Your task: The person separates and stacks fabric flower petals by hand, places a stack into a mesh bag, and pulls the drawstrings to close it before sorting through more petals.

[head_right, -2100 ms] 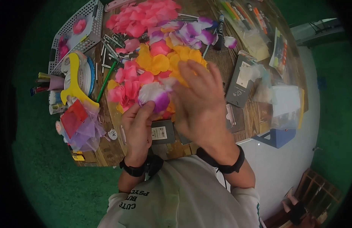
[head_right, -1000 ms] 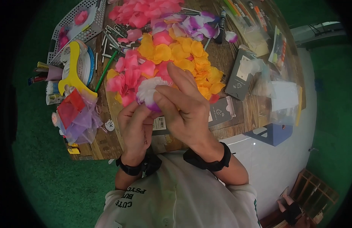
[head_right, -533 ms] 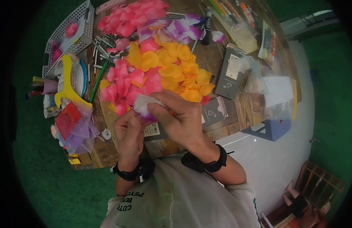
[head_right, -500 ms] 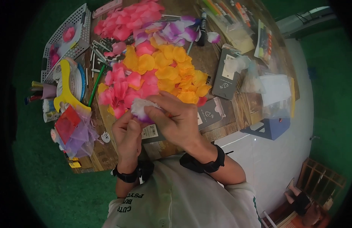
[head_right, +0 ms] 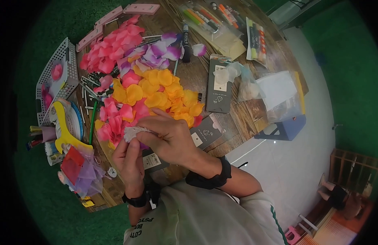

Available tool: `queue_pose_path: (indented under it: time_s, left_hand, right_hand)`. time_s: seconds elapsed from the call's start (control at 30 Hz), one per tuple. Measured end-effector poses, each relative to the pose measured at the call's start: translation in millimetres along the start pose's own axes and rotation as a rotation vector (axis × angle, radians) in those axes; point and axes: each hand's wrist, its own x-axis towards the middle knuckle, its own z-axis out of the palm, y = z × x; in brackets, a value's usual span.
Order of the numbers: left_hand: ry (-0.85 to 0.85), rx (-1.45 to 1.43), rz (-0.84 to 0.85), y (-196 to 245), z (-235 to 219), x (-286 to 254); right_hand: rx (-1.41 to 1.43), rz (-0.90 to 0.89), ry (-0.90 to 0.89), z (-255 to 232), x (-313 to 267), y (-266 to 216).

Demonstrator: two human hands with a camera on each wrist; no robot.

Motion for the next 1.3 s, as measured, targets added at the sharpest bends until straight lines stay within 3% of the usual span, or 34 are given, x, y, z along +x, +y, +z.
queue_pose_path:
  time_s: [0.2,0.27,0.3,0.33,0.4,0.43,0.5,0.57,0.67,0.73,0.87,0.93,0.97,1.0,1.07,1.3]
  left_hand:
    - [0.114,0.006,0.062,-1.5,4.2,6.3]
    - [0.229,-0.049,0.065,-3.7,4.1,10.1]
    - [0.233,-0.051,0.064,-2.7,4.1,12.0]
    - [0.232,-0.088,0.067,-0.8,4.3,13.6]
    - [0.234,-0.126,0.071,0.6,2.4,14.2]
    - [0.223,-0.116,0.063,1.1,0.7,13.4]
    - [0.220,-0.109,0.062,0.9,-1.7,13.9]
    - [0.204,-0.065,0.045,-1.0,-3.2,13.7]
    - [0.205,-0.112,0.041,1.1,0.3,14.0]
    - [0.215,-0.100,0.030,2.2,0.1,13.6]
    - [0.210,-0.110,0.035,1.5,1.1,12.7]
    - [0.207,-0.109,0.040,3.4,2.5,12.8]
    - [0.196,-0.109,0.039,4.2,3.5,12.8]
    - [0.204,-0.107,0.038,4.4,4.2,12.0]
    - [0.201,-0.069,0.019,5.6,4.9,10.3]
    - [0.246,-0.069,0.010,6.7,9.3,7.2]
  right_hand:
    - [-0.091,-0.064,-0.097,-4.5,14.6,3.2]
    - [-0.250,-0.084,-0.006,-15.4,31.1,0.3]
    - [-0.375,-0.201,0.071,-21.1,41.3,14.1]
    - [-0.375,-0.199,0.067,-29.9,53.5,21.3]
    - [-1.025,-0.282,0.147,-47.3,73.6,32.0]
    - [-1.024,-0.286,0.144,-51.2,77.9,36.1]
    - [-1.357,-0.123,0.132,-56.0,85.4,46.7]
    - [-1.412,-0.139,0.144,-58.9,91.3,62.0]
    - [-1.360,-0.104,0.095,-60.1,95.2,69.7]
    - [-1.292,-0.121,0.202,-60.0,97.1,70.9]
    - [-1.096,-0.080,0.220,-73.4,96.4,48.3]
    - [-0.649,-0.128,0.352,-75.6,87.5,38.1]
    - [-0.389,0.115,0.363,-72.5,80.3,27.3]
    - [-0.385,0.117,0.355,-70.4,74.5,16.5]
    - [0.091,0.293,0.363,-65.4,64.4,-2.2]
    - [0.236,0.242,0.266,-42.5,33.7,-31.5]
